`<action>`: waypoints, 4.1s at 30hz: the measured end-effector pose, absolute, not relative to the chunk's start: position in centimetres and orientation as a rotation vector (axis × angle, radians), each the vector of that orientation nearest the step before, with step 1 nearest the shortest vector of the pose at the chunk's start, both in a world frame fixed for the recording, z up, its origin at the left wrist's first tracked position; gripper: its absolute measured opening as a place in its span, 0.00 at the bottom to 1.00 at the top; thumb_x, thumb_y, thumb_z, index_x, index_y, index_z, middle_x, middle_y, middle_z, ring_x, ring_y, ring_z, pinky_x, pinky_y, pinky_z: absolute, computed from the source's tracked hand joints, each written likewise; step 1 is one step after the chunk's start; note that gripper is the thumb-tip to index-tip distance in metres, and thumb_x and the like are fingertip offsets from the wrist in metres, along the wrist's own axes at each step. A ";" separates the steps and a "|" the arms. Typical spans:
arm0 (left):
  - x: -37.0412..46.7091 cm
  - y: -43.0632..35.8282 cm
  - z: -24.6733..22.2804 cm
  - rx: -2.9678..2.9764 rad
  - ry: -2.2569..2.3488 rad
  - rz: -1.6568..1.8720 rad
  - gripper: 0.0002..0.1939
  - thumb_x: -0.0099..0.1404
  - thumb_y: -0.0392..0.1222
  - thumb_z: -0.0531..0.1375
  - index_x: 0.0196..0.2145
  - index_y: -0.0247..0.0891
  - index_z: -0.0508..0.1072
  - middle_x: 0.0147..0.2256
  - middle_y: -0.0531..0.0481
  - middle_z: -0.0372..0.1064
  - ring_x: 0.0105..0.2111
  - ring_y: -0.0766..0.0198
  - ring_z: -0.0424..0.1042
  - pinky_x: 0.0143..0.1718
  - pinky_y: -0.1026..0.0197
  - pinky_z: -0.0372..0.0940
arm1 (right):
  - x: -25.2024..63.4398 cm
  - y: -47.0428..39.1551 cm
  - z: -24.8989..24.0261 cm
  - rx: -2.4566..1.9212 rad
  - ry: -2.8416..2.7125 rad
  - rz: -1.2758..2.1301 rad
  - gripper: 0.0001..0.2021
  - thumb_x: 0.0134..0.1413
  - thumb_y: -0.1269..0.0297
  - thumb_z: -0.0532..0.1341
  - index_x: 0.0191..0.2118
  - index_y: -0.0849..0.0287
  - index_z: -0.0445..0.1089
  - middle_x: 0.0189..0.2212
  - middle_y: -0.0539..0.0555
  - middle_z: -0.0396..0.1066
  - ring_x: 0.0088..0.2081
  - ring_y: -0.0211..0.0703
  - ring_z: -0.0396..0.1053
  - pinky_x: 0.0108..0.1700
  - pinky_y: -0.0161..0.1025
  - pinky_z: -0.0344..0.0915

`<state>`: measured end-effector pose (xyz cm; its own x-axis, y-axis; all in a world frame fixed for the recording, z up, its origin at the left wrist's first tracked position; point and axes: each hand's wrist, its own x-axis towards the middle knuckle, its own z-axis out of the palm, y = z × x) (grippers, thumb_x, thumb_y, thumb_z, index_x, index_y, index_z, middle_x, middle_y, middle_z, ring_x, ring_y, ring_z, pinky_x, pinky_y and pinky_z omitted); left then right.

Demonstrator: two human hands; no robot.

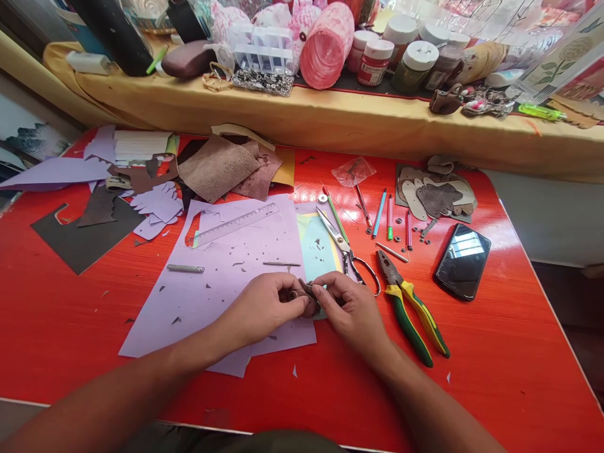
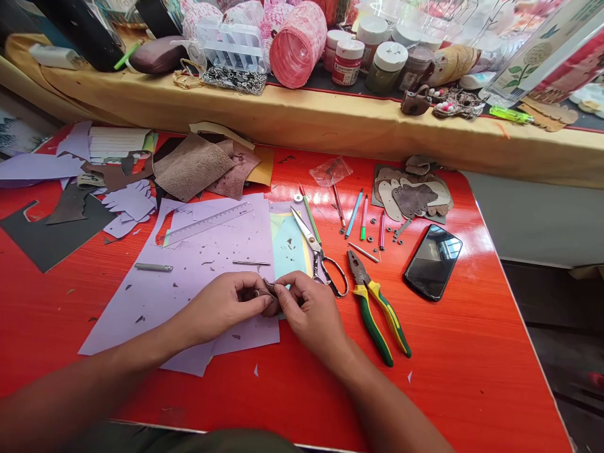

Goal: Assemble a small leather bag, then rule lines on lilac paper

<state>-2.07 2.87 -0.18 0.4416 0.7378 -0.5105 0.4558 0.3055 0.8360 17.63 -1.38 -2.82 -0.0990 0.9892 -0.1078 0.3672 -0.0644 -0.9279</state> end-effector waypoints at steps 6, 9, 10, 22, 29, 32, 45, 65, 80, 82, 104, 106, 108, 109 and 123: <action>-1.9 3.1 0.1 1.389 1.192 0.428 0.11 0.60 0.47 0.63 0.24 0.41 0.78 0.39 0.48 0.75 0.44 0.55 0.75 0.50 0.55 0.66 | 17.7 -1.4 -2.7 -1.480 -1.549 1.154 0.11 0.70 0.57 0.60 0.39 0.57 0.76 0.18 0.46 0.68 0.21 0.38 0.59 0.27 0.35 0.57; -2.0 3.2 0.0 1.370 1.195 0.420 0.10 0.60 0.46 0.62 0.25 0.42 0.78 0.38 0.48 0.75 0.43 0.55 0.75 0.49 0.54 0.66 | 17.7 -1.4 -2.7 -1.482 -1.567 1.158 0.11 0.70 0.58 0.60 0.39 0.56 0.76 0.19 0.46 0.70 0.22 0.38 0.60 0.27 0.35 0.57; -2.0 3.2 0.0 1.367 1.200 0.409 0.09 0.60 0.46 0.62 0.25 0.42 0.78 0.38 0.48 0.75 0.42 0.55 0.75 0.48 0.54 0.66 | 17.7 -1.4 -2.8 -1.483 -1.570 1.159 0.11 0.70 0.58 0.60 0.39 0.56 0.76 0.19 0.47 0.70 0.22 0.38 0.60 0.27 0.36 0.57; -1.9 4.2 0.7 1.117 1.143 0.313 0.10 0.59 0.49 0.64 0.26 0.40 0.77 0.34 0.48 0.82 0.35 0.57 0.77 0.31 0.60 0.62 | 17.9 -1.1 -2.6 -1.433 -1.610 1.021 0.09 0.69 0.62 0.61 0.40 0.57 0.78 0.17 0.43 0.62 0.20 0.36 0.56 0.25 0.34 0.53; -1.5 4.3 1.1 1.055 1.111 0.301 0.06 0.54 0.44 0.63 0.23 0.41 0.75 0.29 0.48 0.81 0.35 0.56 0.78 0.38 0.58 0.69 | 17.8 -1.4 -2.6 -1.445 -1.688 0.977 0.10 0.70 0.62 0.60 0.40 0.56 0.78 0.18 0.45 0.66 0.20 0.37 0.59 0.26 0.34 0.55; -1.5 4.2 0.8 1.027 1.089 0.307 0.05 0.52 0.43 0.64 0.21 0.41 0.74 0.27 0.49 0.79 0.34 0.56 0.77 0.41 0.56 0.70 | 17.7 -1.5 -2.5 -1.463 -1.716 0.972 0.10 0.70 0.62 0.60 0.40 0.56 0.79 0.19 0.47 0.70 0.20 0.37 0.62 0.26 0.34 0.57; -1.8 4.7 1.0 1.064 1.180 0.214 0.08 0.53 0.46 0.62 0.26 0.39 0.77 0.31 0.47 0.82 0.33 0.58 0.74 0.30 0.61 0.57 | 18.0 -1.5 -2.6 -1.416 -1.724 0.986 0.09 0.71 0.64 0.60 0.42 0.55 0.79 0.28 0.50 0.79 0.24 0.38 0.68 0.29 0.34 0.62; -2.3 4.3 0.0 0.935 1.165 0.269 0.13 0.54 0.50 0.66 0.28 0.36 0.80 0.32 0.42 0.82 0.26 0.63 0.68 0.28 0.61 0.58 | 17.8 -1.5 -3.1 -1.439 -1.648 1.024 0.09 0.69 0.61 0.61 0.40 0.56 0.79 0.17 0.44 0.63 0.21 0.37 0.57 0.26 0.34 0.55; -2.3 4.1 -0.2 0.861 1.167 0.291 0.14 0.54 0.51 0.67 0.27 0.36 0.81 0.31 0.42 0.81 0.25 0.65 0.66 0.26 0.61 0.56 | 17.6 -1.4 -2.7 -1.471 -1.554 1.126 0.11 0.69 0.56 0.61 0.36 0.55 0.74 0.17 0.42 0.56 0.21 0.37 0.52 0.27 0.35 0.54; -2.2 4.1 -0.1 0.860 1.172 0.280 0.14 0.54 0.51 0.67 0.26 0.36 0.80 0.31 0.42 0.81 0.25 0.65 0.65 0.27 0.61 0.56 | 17.6 -1.4 -2.7 -1.465 -1.517 1.179 0.11 0.69 0.56 0.61 0.36 0.55 0.73 0.17 0.42 0.54 0.21 0.37 0.51 0.26 0.35 0.53; -1.8 4.2 -0.1 0.789 1.174 0.292 0.14 0.51 0.50 0.66 0.27 0.33 0.81 0.30 0.43 0.80 0.26 0.66 0.64 0.27 0.62 0.54 | 17.8 -1.5 -3.1 -1.435 -1.490 1.225 0.10 0.70 0.57 0.61 0.37 0.55 0.72 0.18 0.42 0.59 0.22 0.37 0.53 0.27 0.35 0.54; -1.8 4.2 -0.1 0.784 1.172 0.300 0.15 0.51 0.49 0.67 0.27 0.33 0.82 0.31 0.43 0.80 0.26 0.66 0.64 0.27 0.62 0.54 | 17.8 -1.5 -3.2 -1.429 -1.498 1.217 0.09 0.70 0.58 0.61 0.37 0.55 0.72 0.18 0.42 0.58 0.22 0.37 0.53 0.27 0.35 0.54; -1.8 4.2 -0.1 0.779 1.169 0.299 0.15 0.51 0.49 0.67 0.28 0.33 0.82 0.32 0.42 0.80 0.26 0.66 0.64 0.27 0.62 0.54 | 17.8 -1.5 -3.3 -1.420 -1.517 1.205 0.09 0.70 0.59 0.60 0.37 0.55 0.71 0.18 0.42 0.59 0.22 0.37 0.54 0.27 0.35 0.54; -1.8 4.2 -0.1 0.777 1.167 0.299 0.15 0.51 0.49 0.67 0.28 0.33 0.82 0.32 0.42 0.81 0.26 0.66 0.64 0.27 0.62 0.54 | 17.8 -1.5 -3.3 -1.418 -1.531 1.191 0.09 0.70 0.59 0.60 0.38 0.55 0.71 0.18 0.42 0.59 0.22 0.37 0.54 0.27 0.35 0.54; -1.8 4.0 0.4 0.819 1.167 0.343 0.12 0.51 0.49 0.68 0.25 0.36 0.81 0.29 0.45 0.79 0.26 0.65 0.64 0.30 0.60 0.56 | 18.1 -1.9 -3.2 -1.418 -1.896 0.785 0.08 0.71 0.64 0.58 0.43 0.55 0.75 0.23 0.47 0.72 0.21 0.38 0.64 0.27 0.34 0.57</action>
<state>-1.84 3.95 0.38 0.3837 0.6312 -0.6740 0.1654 0.6711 0.7226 18.11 -1.88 -3.21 -0.2169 0.9666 0.1367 0.5872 0.2410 -0.7727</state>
